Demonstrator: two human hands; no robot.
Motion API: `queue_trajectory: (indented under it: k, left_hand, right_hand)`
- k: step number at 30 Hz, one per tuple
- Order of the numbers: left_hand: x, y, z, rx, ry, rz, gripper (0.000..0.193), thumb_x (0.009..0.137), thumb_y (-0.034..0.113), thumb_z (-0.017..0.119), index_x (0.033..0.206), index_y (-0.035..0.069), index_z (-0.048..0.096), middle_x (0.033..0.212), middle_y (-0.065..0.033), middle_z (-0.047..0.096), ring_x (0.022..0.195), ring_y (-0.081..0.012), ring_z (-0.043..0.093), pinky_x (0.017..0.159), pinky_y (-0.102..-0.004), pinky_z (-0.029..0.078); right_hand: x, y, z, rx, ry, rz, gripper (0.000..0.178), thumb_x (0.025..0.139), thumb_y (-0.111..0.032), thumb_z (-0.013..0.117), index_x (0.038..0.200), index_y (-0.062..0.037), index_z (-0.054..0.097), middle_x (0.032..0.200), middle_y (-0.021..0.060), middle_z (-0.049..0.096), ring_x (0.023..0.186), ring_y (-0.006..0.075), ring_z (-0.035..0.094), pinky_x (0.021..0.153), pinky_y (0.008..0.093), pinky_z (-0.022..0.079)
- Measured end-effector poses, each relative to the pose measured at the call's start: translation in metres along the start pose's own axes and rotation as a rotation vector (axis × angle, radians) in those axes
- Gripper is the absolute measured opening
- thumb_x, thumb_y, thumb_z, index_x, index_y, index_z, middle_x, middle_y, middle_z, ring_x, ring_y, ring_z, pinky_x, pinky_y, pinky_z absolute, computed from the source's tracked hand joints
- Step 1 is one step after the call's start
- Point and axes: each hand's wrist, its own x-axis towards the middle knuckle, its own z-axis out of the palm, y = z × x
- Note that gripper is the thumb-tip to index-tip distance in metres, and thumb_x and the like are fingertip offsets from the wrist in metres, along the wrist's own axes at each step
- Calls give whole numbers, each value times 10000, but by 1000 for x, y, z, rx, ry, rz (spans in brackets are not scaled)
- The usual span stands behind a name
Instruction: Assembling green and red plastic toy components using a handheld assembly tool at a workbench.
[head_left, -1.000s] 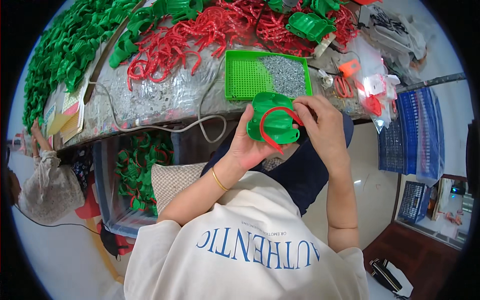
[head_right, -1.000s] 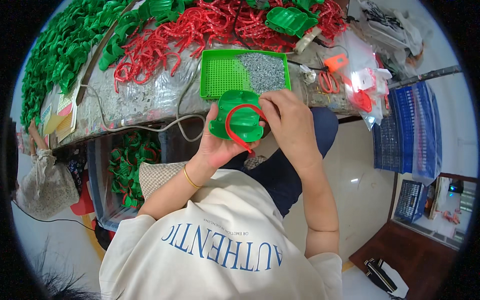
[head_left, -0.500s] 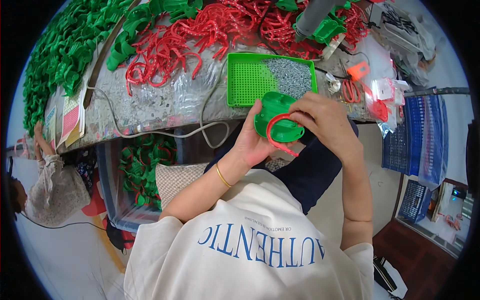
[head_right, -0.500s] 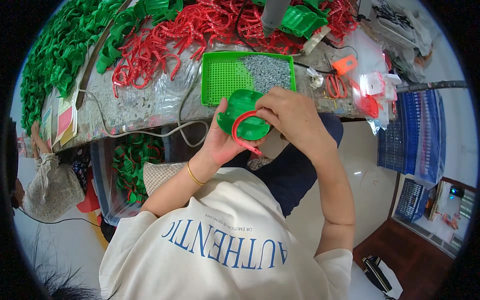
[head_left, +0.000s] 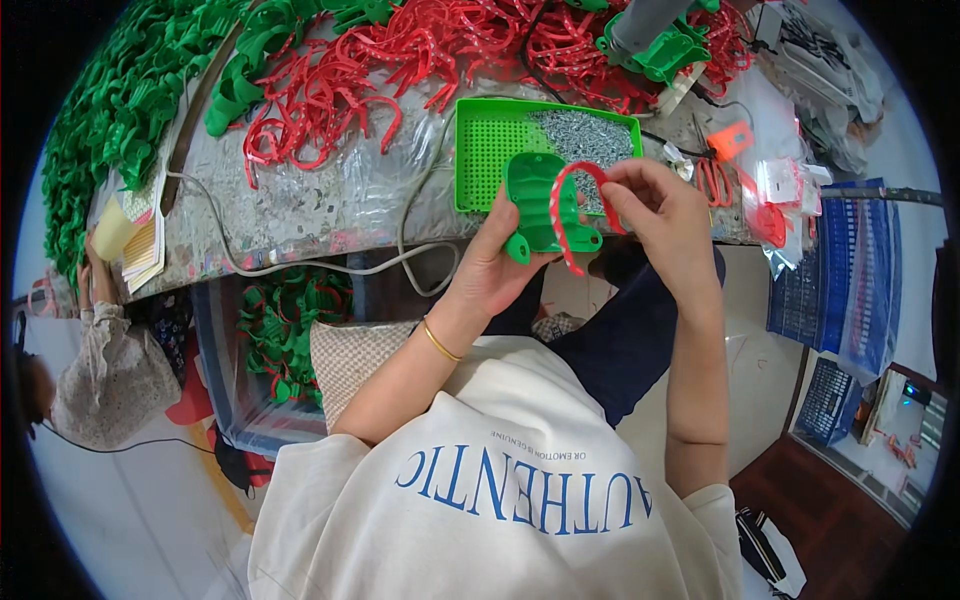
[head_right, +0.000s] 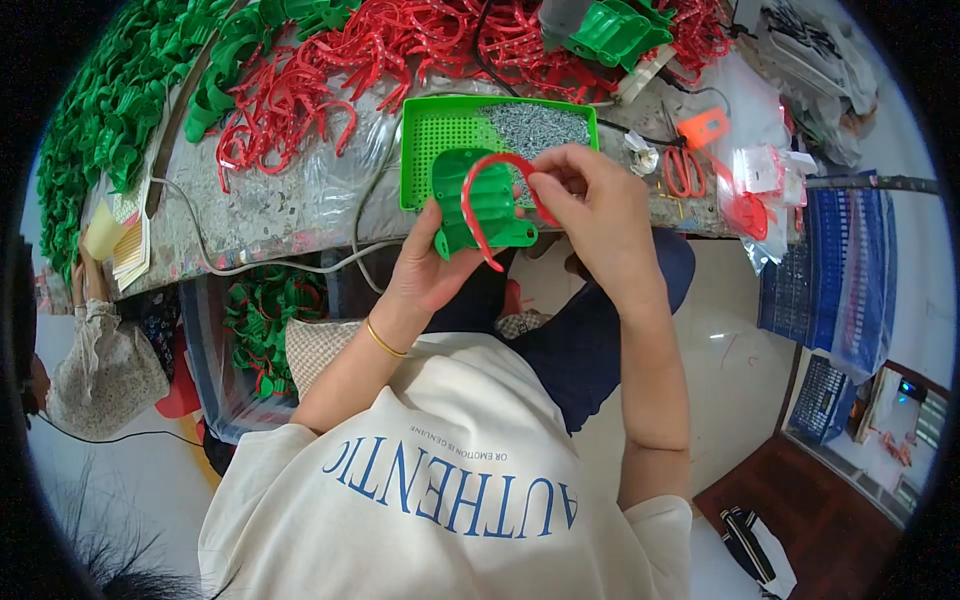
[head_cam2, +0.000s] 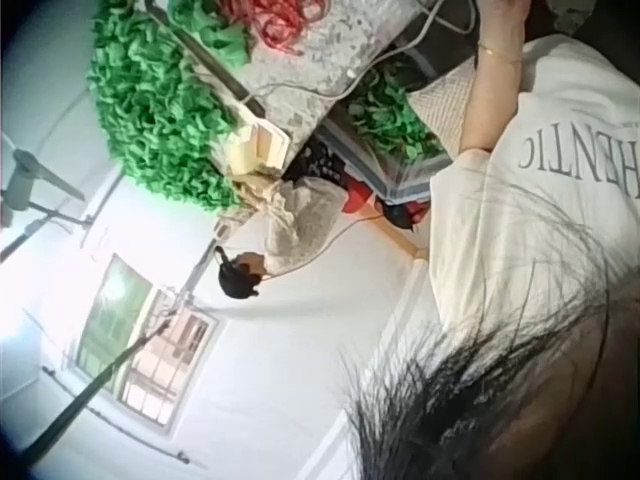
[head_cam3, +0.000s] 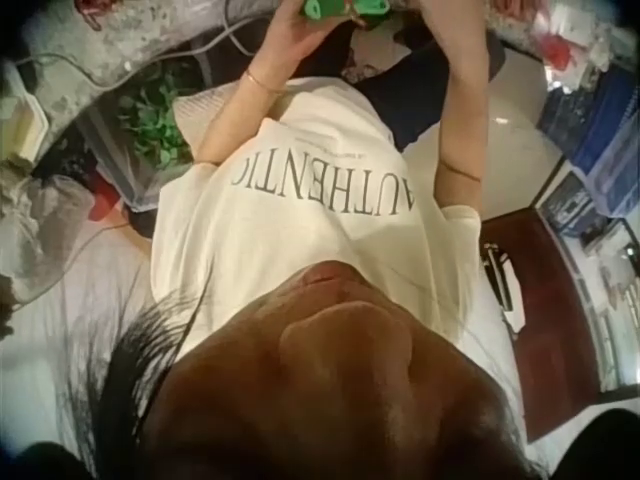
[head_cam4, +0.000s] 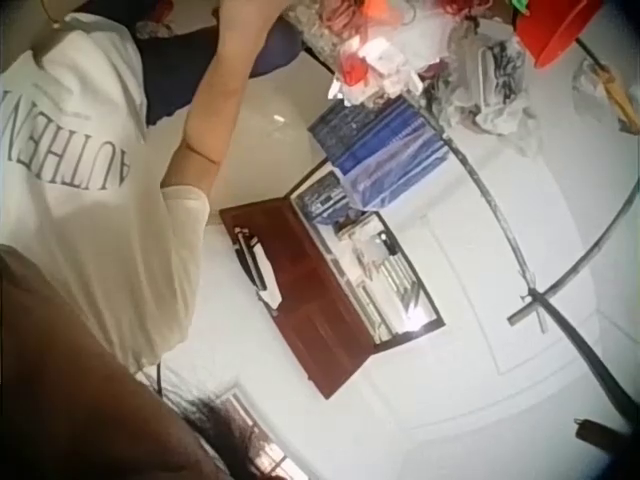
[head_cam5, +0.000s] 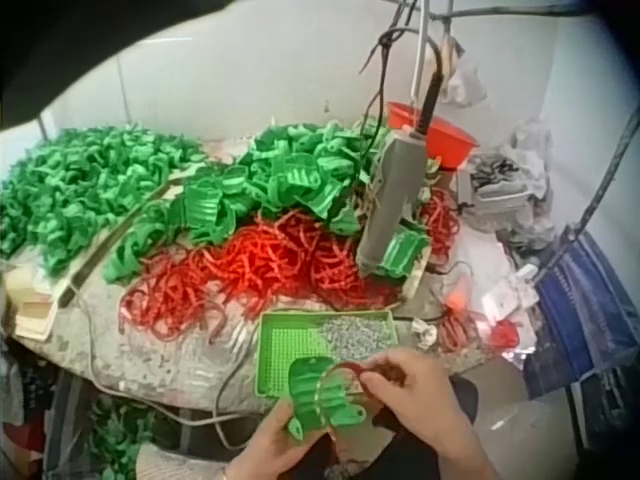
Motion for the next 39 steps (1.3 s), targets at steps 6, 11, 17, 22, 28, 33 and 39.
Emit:
queue_trajectory:
  k: [6,11,17,22,28,33,39]
  left_hand:
    - [-1,-2,2,63,59,57,744,854,367,663,1445,190,246,1366,-53,430,1205,-210,492,946,-436,466]
    - [-3,0,6,129,73,87,785,857,359,663,1471,199,202,1380,-42,413,1198,-197,490,920,-412,479]
    - [-2,-1,1,135,56,83,799,855,334,670,1478,189,192,1400,-40,389,1225,-193,458,938,-389,457]
    - [-2,-1,1,163,77,91,820,832,316,698,1476,170,213,1415,-45,368,1248,-191,428,988,-356,415]
    - [-4,1,5,214,178,76,868,788,272,740,1475,163,221,1358,-54,410,1197,-177,456,976,-326,413]
    - [-5,3,6,336,136,114,890,754,206,757,1471,173,232,1250,-57,480,1065,-137,507,823,-263,469]
    - [-8,6,9,456,166,98,873,748,163,748,1463,173,247,1245,-52,487,1033,-122,505,771,-234,471]
  right_hand:
    - [7,27,20,472,-15,194,160,865,-95,651,979,15,629,872,8,634,770,60,572,717,207,458]
    - [9,32,27,487,-15,233,151,861,-83,650,974,15,630,866,10,636,761,60,569,709,206,461]
    - [7,36,33,512,-24,260,148,861,-81,651,973,14,631,869,13,639,763,61,572,712,208,463]
    - [6,33,37,523,1,274,141,864,-80,648,972,9,632,870,14,641,761,60,579,705,209,469]
    - [4,27,44,413,57,268,122,870,-71,644,957,13,631,867,19,643,750,55,587,684,201,477]
    - [0,26,46,430,81,257,118,869,-59,645,956,18,626,864,19,643,754,51,589,683,192,481]
    - [-3,28,50,445,87,265,112,871,-55,643,955,16,625,861,22,642,754,50,589,680,188,478]
